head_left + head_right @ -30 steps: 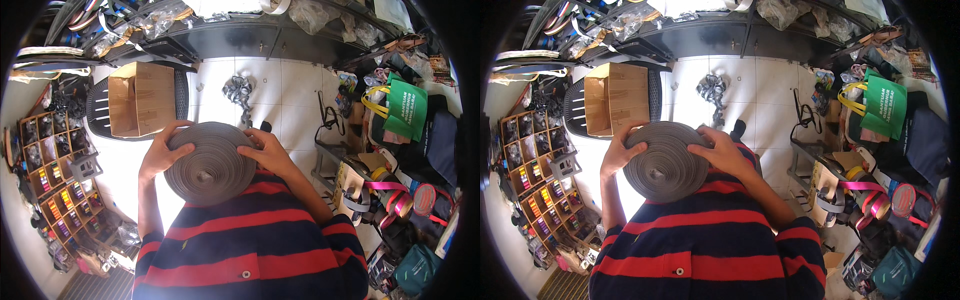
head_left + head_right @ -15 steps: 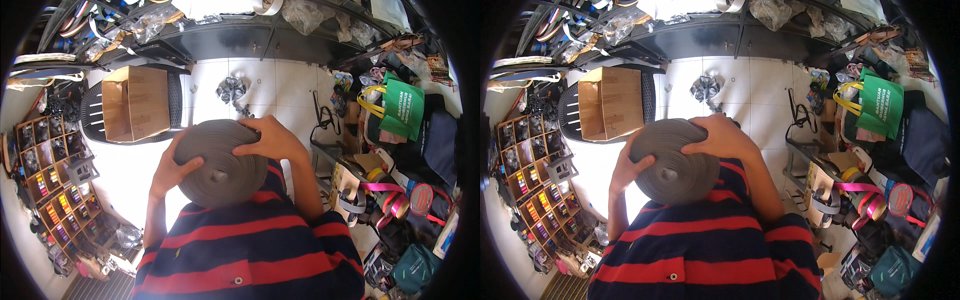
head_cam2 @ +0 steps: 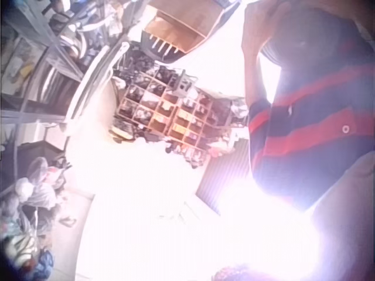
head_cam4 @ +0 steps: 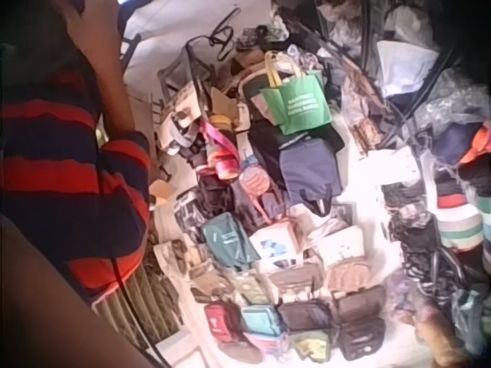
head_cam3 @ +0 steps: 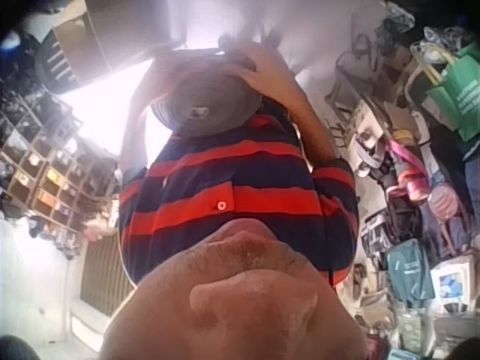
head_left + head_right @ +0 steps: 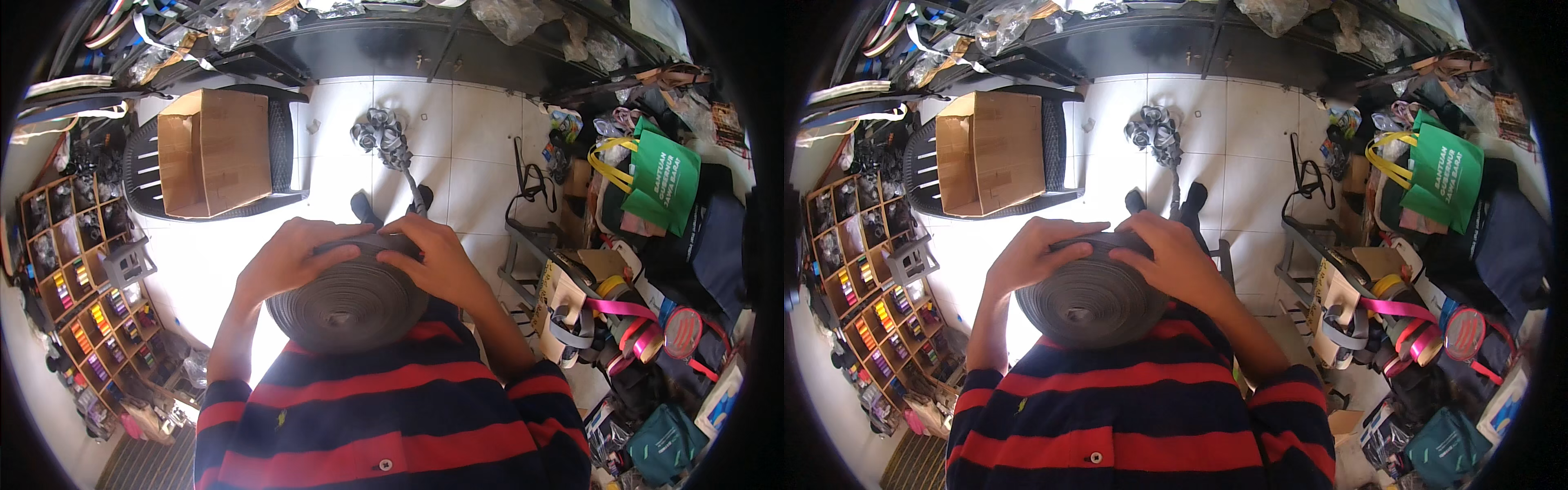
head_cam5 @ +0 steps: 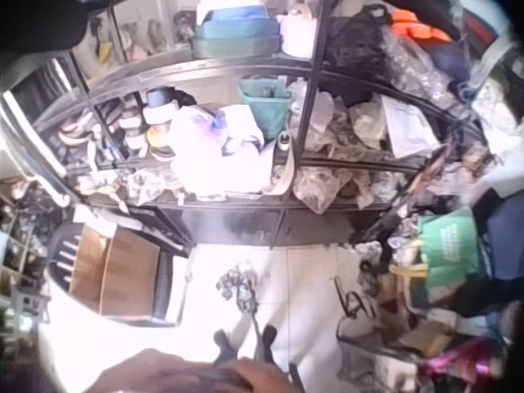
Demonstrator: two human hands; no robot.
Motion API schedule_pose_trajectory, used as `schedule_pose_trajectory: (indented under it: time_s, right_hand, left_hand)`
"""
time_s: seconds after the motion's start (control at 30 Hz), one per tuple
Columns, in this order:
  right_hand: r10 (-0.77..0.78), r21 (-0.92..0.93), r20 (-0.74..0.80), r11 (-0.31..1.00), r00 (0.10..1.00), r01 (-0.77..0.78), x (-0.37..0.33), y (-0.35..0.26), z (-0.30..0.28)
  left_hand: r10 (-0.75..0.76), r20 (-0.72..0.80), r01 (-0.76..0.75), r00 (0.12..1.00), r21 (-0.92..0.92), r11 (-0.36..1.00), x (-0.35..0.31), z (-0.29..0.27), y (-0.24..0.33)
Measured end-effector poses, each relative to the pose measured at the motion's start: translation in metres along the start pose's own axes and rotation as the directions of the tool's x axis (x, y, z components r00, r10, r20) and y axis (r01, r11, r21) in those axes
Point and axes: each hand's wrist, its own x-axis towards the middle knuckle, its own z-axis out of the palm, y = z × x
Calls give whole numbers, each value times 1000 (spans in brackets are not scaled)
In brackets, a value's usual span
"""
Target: The person unrolls a segment of grey ribbon from a large spool by hand while standing in a storage area. The person pulls the end of the ribbon outward to measure a length and then lets it go back toward the spool.
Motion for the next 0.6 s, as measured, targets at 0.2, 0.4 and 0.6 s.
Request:
schedule_pose_trajectory:
  time_s: [0.2, 0.4, 0.6]
  right_hand:
    - [156, 11, -32, 988, 987, -156, -21, 2, -10]
    - [32, -50, -131, 998, 991, -39, -36, 25, -21]
    - [-90, -384, -424, 919, 901, -89, -42, 46, -14]
  left_hand:
    - [2, -129, -6, 992, -31, 999, -17, -2, -6]
    - [-103, -170, 76, 980, -154, 985, -36, -8, -14]
    - [-71, -190, 45, 979, -135, 990, -45, -8, -15]
